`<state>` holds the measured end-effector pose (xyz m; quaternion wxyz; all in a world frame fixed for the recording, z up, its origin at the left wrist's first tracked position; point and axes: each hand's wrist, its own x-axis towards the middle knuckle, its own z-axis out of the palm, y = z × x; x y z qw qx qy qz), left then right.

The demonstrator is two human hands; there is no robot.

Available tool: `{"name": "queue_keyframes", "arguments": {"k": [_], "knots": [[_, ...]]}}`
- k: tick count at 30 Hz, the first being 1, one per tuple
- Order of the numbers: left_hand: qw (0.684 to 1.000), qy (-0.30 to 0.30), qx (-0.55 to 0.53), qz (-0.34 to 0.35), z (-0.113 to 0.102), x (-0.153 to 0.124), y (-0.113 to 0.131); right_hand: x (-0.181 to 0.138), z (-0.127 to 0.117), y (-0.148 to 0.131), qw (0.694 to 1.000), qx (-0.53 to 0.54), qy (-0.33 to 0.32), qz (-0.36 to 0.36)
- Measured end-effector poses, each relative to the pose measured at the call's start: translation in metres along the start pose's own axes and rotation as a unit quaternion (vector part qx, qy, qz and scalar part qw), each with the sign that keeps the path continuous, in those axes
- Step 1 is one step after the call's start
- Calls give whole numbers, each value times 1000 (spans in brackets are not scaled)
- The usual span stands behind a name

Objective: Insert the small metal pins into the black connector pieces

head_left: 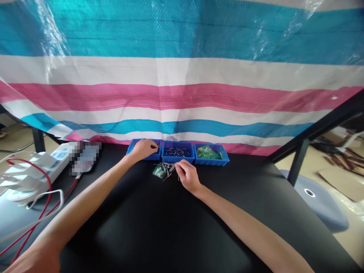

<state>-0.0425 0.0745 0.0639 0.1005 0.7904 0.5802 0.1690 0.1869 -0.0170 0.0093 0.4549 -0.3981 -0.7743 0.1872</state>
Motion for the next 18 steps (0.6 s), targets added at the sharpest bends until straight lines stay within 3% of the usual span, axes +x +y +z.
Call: {"name": "queue_keyframes", "arguments": {"k": [4,5,11,18], "knots": [[997,74,20,11,-12,-6,11,0,0,1,1000,-2,1,-5],[997,70,21,24,-15,-10,15,0,0,1,1000,-4,1,-4],[980,-136,79,121,-18,-46,41,0,0,1,1000,-20,-3,6],[963,-181,122,158,-2,-66,63,-1,4,3,999,-40,-16,-4]]}}
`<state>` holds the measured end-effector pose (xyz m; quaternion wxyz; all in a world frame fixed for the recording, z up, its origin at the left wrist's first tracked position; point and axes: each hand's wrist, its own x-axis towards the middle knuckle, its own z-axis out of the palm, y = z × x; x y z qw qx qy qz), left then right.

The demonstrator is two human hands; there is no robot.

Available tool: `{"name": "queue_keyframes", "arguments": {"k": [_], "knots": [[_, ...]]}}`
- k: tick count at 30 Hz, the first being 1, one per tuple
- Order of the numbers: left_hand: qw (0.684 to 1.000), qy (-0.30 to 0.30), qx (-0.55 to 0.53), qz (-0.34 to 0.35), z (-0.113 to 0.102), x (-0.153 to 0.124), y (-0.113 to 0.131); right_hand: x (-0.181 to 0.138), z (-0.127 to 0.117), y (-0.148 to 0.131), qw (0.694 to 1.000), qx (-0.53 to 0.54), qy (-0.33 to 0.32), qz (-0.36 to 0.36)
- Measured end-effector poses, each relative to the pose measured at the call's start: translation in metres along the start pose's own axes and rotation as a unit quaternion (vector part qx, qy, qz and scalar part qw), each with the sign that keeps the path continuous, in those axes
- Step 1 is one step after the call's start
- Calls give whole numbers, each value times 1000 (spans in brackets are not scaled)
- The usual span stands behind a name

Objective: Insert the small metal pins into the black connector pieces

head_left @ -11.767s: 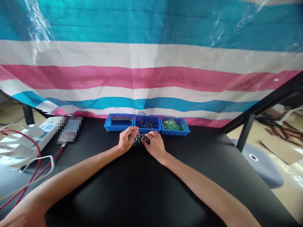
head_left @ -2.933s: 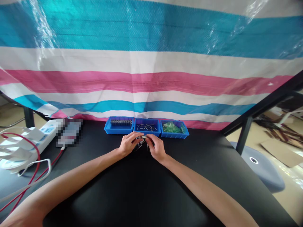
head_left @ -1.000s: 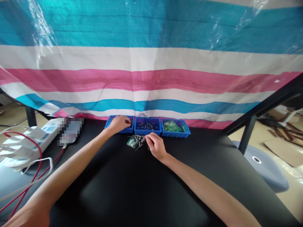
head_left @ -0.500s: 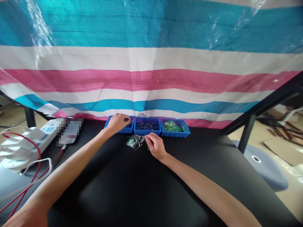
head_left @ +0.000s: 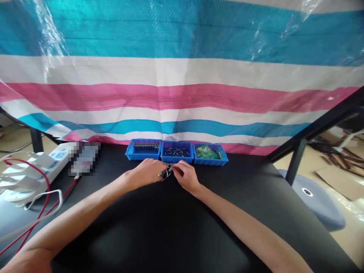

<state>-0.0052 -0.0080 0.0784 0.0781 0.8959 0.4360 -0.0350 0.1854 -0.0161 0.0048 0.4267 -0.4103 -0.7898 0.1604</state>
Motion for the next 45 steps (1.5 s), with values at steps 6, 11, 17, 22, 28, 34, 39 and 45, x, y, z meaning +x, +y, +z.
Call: {"name": "queue_keyframes", "arguments": {"k": [6,11,17,22,28,34,39,45], "knots": [[999,-4,44,27,15,4,13,-1,-2,0,1000,-10,25,7],[998,13,60,-11,28,4,18,-1,-2,1,999,-12,33,16],[998,41,50,-17,29,6,22,-2,-2,1,999,-12,38,10],[992,127,1,-16,24,11,16,-1,-3,0,999,5,46,20],[966,233,-110,-17,37,20,1,-1,-2,0,998,25,53,33],[917,339,-210,-18,51,22,-1,2,-2,2,996,37,66,55],[876,407,-258,-16,61,23,0,2,-3,1,995,34,82,46],[851,457,-258,9,66,25,-1,2,-4,0,995,36,79,39]]}}
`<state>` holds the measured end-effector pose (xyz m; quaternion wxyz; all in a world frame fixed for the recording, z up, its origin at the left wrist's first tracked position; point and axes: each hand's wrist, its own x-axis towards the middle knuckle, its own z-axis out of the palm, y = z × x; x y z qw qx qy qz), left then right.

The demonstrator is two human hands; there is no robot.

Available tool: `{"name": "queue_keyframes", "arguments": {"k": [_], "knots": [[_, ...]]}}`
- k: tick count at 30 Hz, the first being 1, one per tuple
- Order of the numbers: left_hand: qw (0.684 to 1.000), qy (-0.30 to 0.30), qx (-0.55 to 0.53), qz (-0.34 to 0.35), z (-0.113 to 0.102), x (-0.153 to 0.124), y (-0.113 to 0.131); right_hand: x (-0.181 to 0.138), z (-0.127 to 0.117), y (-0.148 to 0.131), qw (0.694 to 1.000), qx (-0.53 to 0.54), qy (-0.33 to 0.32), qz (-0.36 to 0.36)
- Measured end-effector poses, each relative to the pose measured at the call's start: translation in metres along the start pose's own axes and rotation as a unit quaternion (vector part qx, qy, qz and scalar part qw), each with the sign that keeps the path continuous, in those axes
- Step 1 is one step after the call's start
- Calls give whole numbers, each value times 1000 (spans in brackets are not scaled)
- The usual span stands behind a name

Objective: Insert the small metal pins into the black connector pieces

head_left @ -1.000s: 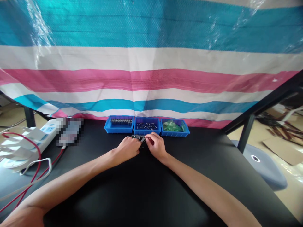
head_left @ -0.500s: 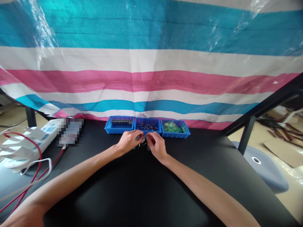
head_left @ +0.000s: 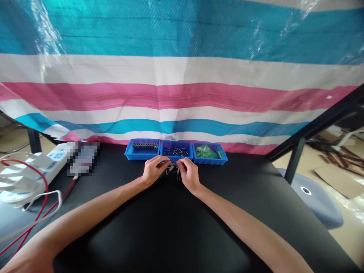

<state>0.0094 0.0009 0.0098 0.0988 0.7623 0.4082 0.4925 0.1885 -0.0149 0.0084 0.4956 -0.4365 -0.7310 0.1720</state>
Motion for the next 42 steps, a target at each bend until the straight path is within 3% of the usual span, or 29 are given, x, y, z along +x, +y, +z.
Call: {"name": "queue_keyframes", "arguments": {"k": [9,34,42], "knots": [[1000,18,-13,12,-2,0,2,-1,2,-1,999,8,-31,-24],[999,25,-26,31,-2,0,1,-1,1,0,999,13,-27,-24],[995,39,-19,93,1,-2,-4,-3,3,4,999,4,-37,-38]]}}
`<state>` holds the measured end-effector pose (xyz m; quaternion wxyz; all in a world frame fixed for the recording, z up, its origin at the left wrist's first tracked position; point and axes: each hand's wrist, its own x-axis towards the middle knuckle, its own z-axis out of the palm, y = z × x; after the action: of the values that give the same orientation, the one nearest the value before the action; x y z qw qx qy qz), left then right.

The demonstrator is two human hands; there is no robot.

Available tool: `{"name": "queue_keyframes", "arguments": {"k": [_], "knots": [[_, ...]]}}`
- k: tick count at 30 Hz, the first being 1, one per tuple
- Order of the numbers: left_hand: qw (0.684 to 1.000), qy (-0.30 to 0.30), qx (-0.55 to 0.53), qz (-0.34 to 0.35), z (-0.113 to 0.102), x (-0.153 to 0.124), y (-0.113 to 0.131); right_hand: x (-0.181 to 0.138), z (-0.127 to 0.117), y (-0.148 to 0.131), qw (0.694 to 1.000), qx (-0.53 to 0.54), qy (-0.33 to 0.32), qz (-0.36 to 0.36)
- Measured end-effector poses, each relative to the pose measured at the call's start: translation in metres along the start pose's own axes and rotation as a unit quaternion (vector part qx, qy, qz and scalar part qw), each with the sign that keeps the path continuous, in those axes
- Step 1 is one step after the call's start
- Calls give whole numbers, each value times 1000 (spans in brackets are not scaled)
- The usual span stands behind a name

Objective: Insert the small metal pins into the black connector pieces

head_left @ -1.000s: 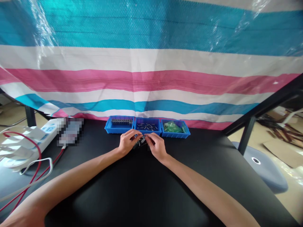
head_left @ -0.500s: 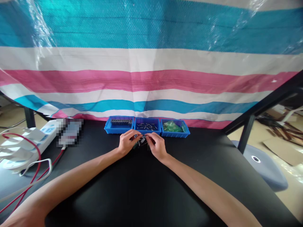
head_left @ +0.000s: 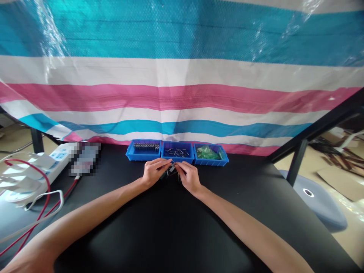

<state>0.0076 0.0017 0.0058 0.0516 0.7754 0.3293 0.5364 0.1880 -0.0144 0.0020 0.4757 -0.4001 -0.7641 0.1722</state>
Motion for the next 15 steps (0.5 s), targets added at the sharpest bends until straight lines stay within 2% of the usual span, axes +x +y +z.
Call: {"name": "queue_keyframes", "arguments": {"k": [15], "knots": [[1000,-13,-11,-12,-3,3,3,-1,0,2,1000,3,9,-2]]}}
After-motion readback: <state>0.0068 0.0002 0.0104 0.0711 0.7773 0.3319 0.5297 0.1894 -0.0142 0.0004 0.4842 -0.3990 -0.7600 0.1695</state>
